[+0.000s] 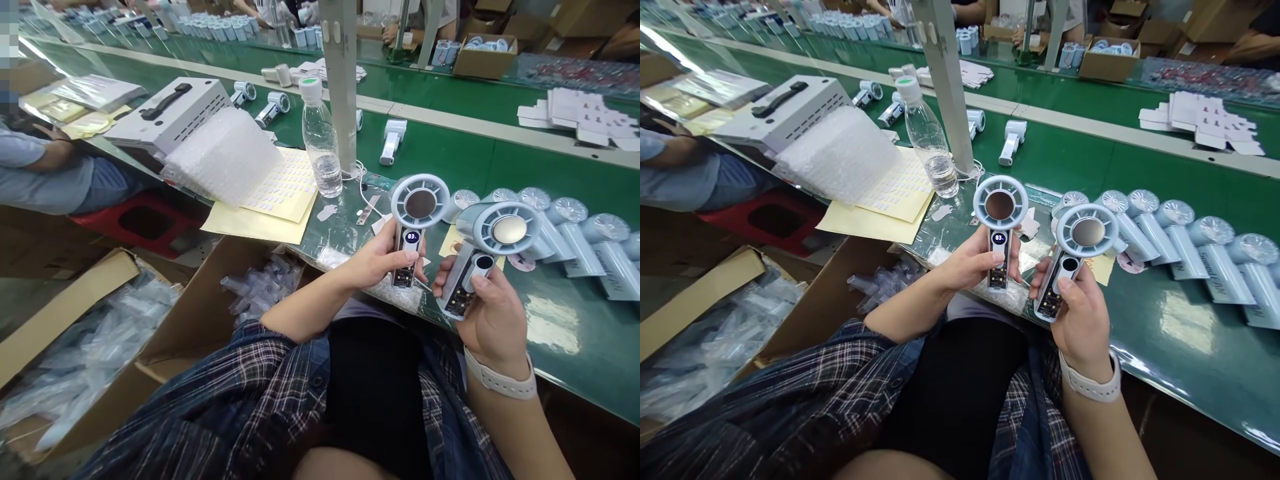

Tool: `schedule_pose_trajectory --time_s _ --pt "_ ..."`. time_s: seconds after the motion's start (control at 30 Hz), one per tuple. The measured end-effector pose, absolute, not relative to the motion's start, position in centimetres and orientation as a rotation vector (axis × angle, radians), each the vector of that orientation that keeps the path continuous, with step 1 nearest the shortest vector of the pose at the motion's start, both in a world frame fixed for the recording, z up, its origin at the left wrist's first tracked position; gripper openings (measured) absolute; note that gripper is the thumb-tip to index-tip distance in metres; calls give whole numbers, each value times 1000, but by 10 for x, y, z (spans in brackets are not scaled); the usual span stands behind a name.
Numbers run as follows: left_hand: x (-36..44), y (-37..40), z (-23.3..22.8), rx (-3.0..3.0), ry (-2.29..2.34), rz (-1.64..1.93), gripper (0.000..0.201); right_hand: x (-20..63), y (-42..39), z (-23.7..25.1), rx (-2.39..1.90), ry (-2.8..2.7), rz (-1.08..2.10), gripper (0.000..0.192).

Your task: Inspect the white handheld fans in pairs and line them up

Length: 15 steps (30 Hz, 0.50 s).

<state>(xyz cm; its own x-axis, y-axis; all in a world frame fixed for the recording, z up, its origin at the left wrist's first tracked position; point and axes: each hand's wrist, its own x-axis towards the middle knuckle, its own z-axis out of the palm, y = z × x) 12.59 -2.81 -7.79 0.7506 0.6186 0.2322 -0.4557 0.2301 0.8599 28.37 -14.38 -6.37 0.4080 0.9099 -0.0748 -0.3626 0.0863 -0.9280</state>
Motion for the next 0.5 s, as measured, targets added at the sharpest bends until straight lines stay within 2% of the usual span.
schedule_pose_trajectory --time_s 0.4,0.5 --pt "127 -27 -76 1099 259 809 53 283 -143 -65 -1125 -668 966 20" --pt "127 -27 -79 1025 224 818 60 285 -143 -70 -1152 -679 973 19"
